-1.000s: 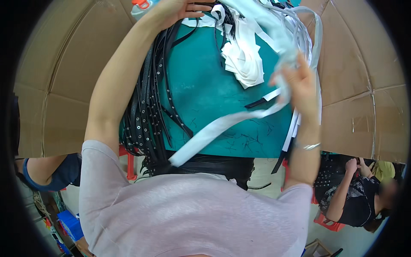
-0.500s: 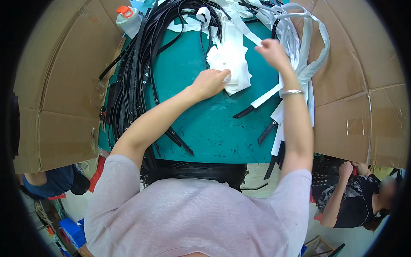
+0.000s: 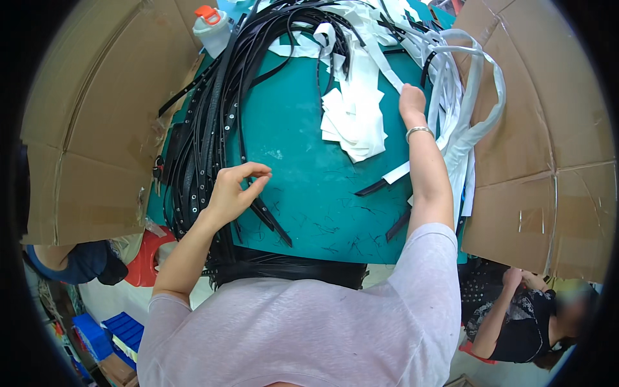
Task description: Wrapping white protective paper strips around the ends of black belts in a manufacturing factory.
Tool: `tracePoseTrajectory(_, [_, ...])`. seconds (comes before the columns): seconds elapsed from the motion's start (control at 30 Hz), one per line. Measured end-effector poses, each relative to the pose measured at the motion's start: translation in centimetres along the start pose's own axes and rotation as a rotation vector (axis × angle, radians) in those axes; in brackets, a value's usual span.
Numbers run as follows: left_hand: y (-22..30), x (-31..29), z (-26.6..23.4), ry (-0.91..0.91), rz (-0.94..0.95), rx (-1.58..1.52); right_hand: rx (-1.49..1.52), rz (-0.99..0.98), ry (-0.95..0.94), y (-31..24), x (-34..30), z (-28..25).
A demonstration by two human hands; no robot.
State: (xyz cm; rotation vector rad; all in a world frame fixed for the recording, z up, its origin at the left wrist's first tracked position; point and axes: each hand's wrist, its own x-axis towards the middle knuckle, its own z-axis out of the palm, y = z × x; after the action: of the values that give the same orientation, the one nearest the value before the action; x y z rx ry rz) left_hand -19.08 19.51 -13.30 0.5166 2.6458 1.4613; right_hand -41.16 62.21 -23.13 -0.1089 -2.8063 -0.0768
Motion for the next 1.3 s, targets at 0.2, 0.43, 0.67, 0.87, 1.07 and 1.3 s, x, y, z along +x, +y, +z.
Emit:
tracePoseTrajectory(0.2, [1.4, -0.1, 0.3, 0.052, 0.018, -0.153, 0.267, 0.512, -0.047, -0.6, 0.0, 0.3])
tracePoseTrajectory(0.43, [1.9, -1.2, 0.6, 0.096, 0.180, -0.054, 0.579, 0.211, 0.257, -3.5, -3.9, -6.8])
tracePoseTrajectory(0.67, [3.7, -2.4, -0.6, 0.198, 0.534, 0.156, 0.808, -0.867, 0.187, -20.1, -18.6, -23.0])
tracePoseTrajectory(0.87, [1.3, -12.3, -8.0, 0.383, 0.246, -0.402, 1.412, -0.657, -0.235, -21.6, -21.0, -28.2])
tracePoseTrajectory(1.07, [9.1, -33.2, -26.5, 1.647, -0.128, 0.122, 0.881, -0.443, -0.441, -25.2, -22.0, -17.6])
tracePoseTrajectory(1.3, [10.3, -31.5, -24.7, 1.139, -0.254, 0.247, 0.684, -0.534, -0.561, -26.1, -23.7, -16.4])
